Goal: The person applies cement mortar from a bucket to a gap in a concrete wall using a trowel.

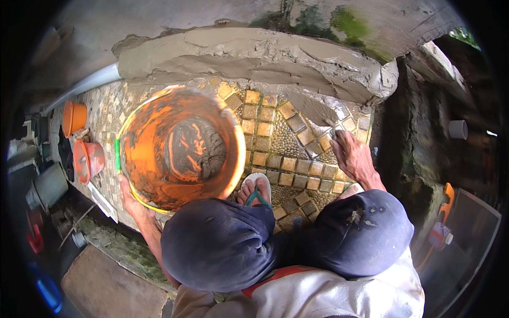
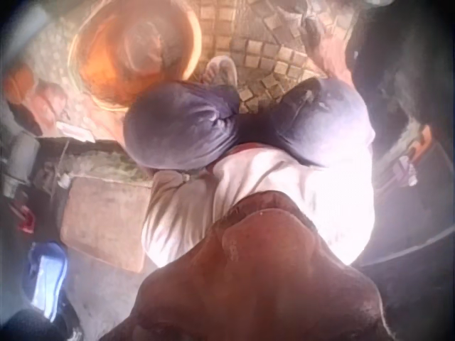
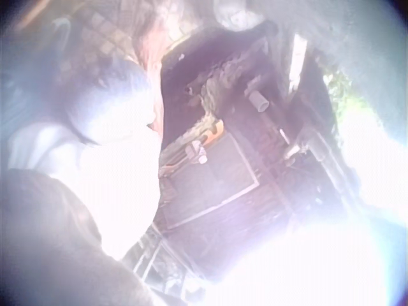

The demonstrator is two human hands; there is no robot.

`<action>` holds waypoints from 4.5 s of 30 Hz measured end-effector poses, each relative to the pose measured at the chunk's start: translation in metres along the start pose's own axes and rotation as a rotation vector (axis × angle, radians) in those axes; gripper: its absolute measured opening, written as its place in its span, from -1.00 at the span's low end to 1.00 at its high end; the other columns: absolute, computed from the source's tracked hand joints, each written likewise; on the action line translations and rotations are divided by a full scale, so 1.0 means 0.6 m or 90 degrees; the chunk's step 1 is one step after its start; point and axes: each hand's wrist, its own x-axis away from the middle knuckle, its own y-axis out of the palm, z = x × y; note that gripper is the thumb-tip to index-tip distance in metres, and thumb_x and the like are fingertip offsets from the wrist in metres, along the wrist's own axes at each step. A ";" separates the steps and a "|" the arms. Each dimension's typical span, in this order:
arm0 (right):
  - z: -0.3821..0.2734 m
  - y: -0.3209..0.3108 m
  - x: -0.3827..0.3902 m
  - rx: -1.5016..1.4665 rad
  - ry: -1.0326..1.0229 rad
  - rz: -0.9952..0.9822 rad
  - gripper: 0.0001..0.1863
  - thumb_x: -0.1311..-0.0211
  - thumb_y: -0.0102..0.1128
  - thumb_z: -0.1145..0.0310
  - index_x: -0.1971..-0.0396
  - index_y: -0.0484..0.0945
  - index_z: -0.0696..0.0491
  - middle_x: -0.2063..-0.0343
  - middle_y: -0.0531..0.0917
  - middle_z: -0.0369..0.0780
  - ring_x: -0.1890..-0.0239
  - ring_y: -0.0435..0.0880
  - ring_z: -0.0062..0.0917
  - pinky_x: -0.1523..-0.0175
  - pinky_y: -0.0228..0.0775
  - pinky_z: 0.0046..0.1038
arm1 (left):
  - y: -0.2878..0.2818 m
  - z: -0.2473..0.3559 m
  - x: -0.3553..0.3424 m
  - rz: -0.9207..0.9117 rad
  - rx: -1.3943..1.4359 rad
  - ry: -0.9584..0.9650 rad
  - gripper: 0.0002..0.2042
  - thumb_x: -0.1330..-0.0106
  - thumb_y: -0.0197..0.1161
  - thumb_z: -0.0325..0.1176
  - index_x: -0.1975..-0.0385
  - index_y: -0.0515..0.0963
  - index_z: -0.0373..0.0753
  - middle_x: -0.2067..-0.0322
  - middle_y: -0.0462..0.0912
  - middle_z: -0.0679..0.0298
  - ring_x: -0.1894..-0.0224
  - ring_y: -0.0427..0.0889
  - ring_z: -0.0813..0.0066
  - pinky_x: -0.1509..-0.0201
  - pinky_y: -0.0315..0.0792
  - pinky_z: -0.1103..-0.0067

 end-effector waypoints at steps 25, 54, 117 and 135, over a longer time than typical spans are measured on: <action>-0.109 0.162 -0.297 0.393 -0.221 -0.065 -0.51 -0.43 0.03 0.48 -0.33 0.47 0.24 -0.12 0.65 0.03 -0.08 0.74 -0.11 0.04 0.75 -0.20 | -0.174 -0.076 0.006 0.041 0.150 -0.028 -0.37 -0.67 -0.04 0.11 -0.37 0.42 -0.39 -0.26 0.59 0.00 -0.22 0.65 0.13 -0.29 0.54 0.23; -0.147 0.218 -0.307 0.314 -0.339 -0.030 -0.50 -0.47 0.13 0.35 -0.35 0.44 0.15 -0.02 0.68 0.12 0.08 0.80 -0.07 0.28 0.79 -0.24 | -0.160 -0.078 0.006 0.100 0.080 0.056 -0.40 -0.66 0.00 0.09 -0.27 0.49 -0.41 -0.12 0.66 0.01 -0.04 0.76 0.22 -0.10 0.68 0.29; -0.322 0.256 -0.504 0.264 -0.248 -0.174 -0.39 -0.55 0.09 0.15 -0.48 0.32 0.06 -0.23 0.56 0.27 0.24 0.82 0.09 0.12 0.78 0.00 | -0.170 -0.087 0.011 0.149 0.094 0.024 -0.42 -0.71 -0.11 0.04 -0.25 0.52 -0.43 -0.04 0.71 0.03 0.05 0.79 0.28 -0.03 0.70 0.37; -0.347 0.248 -0.461 0.403 -0.419 -0.101 -0.35 -0.53 0.09 0.41 -0.55 0.19 0.16 -0.06 0.69 0.18 0.62 0.68 -0.53 0.65 0.62 -0.44 | -0.178 -0.090 0.012 0.126 0.127 0.026 -0.45 -0.71 -0.09 0.01 -0.25 0.50 -0.43 -0.07 0.70 0.02 0.00 0.78 0.28 -0.09 0.69 0.36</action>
